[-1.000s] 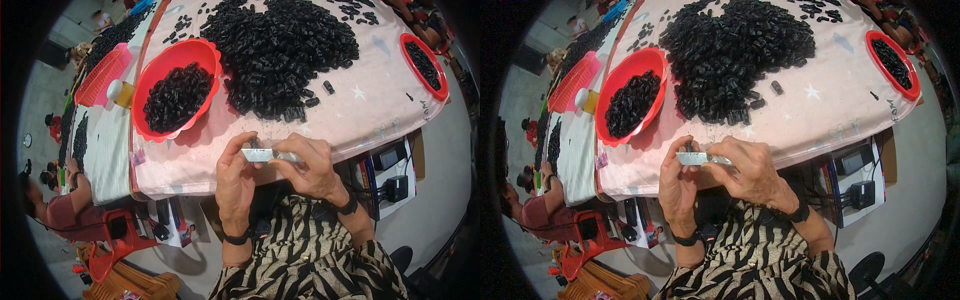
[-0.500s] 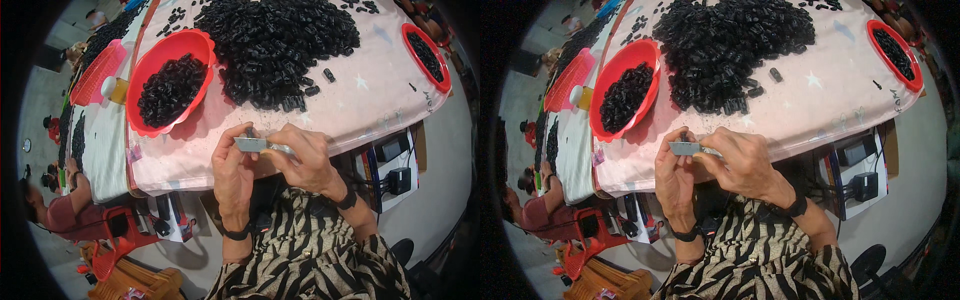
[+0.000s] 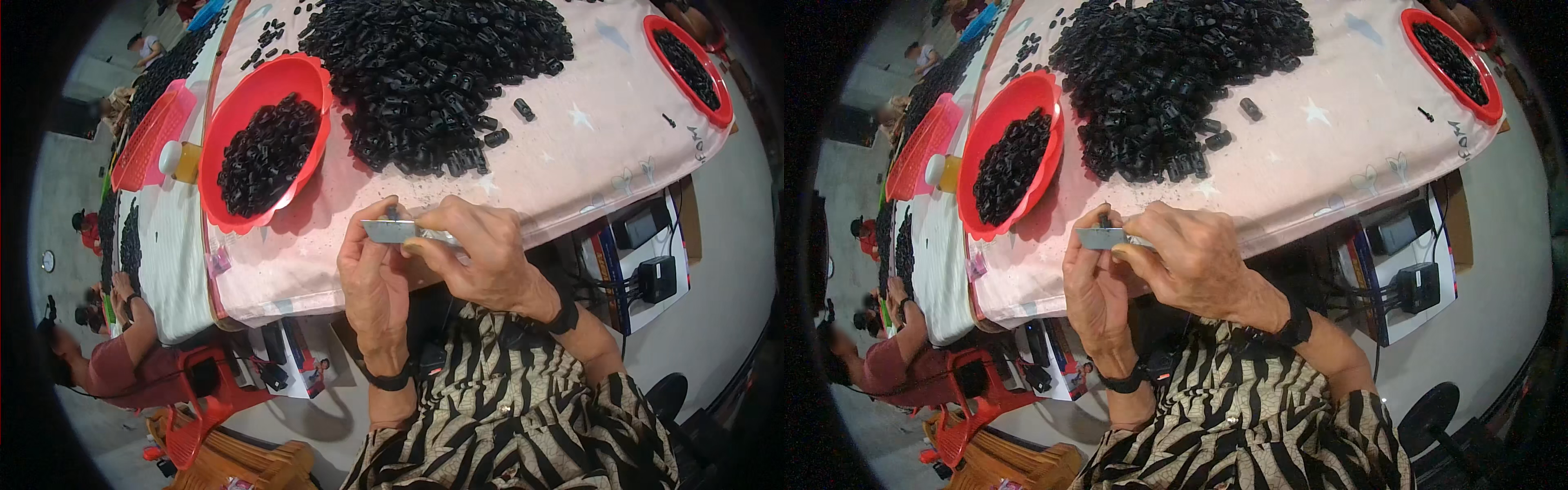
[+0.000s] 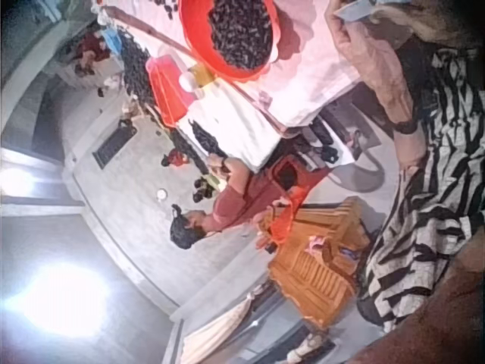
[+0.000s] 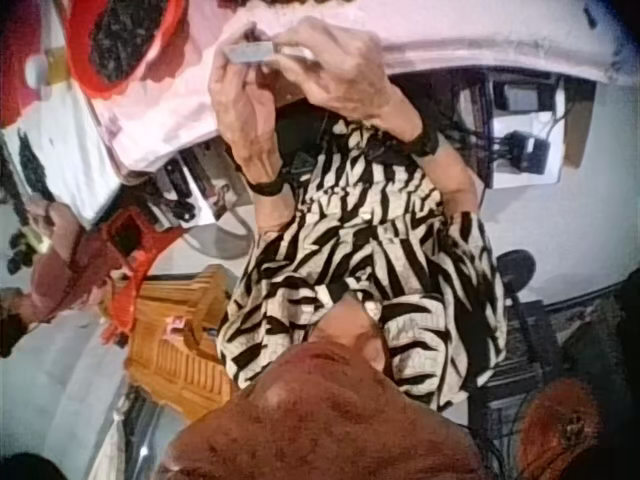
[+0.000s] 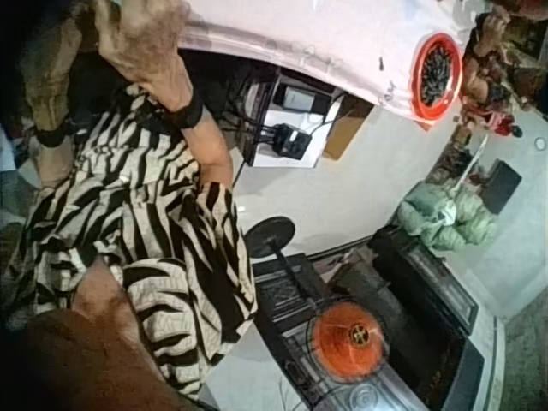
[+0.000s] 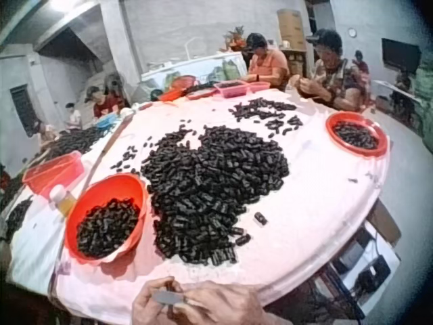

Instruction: Manually cleaning or scraping small black industrial components with a scraper tool.

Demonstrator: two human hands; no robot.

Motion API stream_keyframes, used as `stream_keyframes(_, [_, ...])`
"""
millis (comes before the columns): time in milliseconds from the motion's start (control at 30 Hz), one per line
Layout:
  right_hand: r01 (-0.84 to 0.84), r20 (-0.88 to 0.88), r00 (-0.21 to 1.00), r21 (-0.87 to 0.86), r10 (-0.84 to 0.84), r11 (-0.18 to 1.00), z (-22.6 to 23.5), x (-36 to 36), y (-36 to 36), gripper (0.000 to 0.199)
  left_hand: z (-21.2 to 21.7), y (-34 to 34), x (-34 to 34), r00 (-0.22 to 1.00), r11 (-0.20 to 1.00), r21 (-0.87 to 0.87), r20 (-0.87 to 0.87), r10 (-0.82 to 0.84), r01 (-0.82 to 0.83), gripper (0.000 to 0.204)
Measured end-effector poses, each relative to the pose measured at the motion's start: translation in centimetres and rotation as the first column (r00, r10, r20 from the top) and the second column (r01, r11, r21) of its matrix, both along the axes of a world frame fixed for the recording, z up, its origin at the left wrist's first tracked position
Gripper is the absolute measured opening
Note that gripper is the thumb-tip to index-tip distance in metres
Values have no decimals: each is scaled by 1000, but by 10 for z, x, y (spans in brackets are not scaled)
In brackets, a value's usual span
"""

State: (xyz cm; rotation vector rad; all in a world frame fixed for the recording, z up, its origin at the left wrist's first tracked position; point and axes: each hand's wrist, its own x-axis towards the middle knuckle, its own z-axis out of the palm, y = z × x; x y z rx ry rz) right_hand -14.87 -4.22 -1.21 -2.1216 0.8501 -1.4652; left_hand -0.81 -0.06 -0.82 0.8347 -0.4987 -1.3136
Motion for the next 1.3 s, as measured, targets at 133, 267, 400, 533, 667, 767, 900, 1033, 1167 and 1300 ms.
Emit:
stream_keyframes(133, [-36, 3, 999, 30, 36, 999, 4, 0, -2, 19, -1, 3, -4, 999, 1000, 30, 50, 4, -6, 35])
stream_keyframes(267, [-74, 49, 996, -25, 76, 997, 8, -2, 2, 21, 6, 1, -5, 999, 1000, 18, 51, 14, -15, 30])
stream_keyframes(400, [-85, 13, 996, 61, 85, 994, 7, -10, 3, 21, 9, 1, -1, 999, 1000, 6, -32, 3, -3, 26])
stream_keyframes(533, [-103, -19, 994, 66, 104, 992, 6, -9, 2, 22, 8, 2, 2, 999, 1000, 0, -42, -2, 2, 27])
stream_keyframes(667, [-80, -7, 997, 56, 81, 995, 4, -10, 1, 23, 5, 1, 2, 998, 999, -13, -62, -33, 32, 25])
stream_keyframes(767, [-71, -23, 997, 43, 72, 997, 4, -9, 1, 22, 8, 1, -2, 1000, 1000, -4, -23, -6, 6, 25])
stream_keyframes(900, [-43, -39, 998, 14, 43, 999, 1, -7, 0, 20, 8, 0, -5, 999, 999, 16, 19, 27, -27, 25])
stream_keyframes(1033, [-11, -60, 998, 17, 12, 1000, 2, -6, 1, 19, 6, 1, -7, 998, 999, 24, 42, 42, -43, 25])
stream_keyframes(1167, [-55, -18, 998, 12, 55, 998, 3, -6, 1, 19, 8, -1, -4, 998, 999, 26, 31, 46, -47, 25])
stream_keyframes(1300, [-77, -20, 997, 70, 78, 995, 6, -10, 3, 21, 8, 0, 0, 999, 1000, -2, -48, -7, 7, 25])
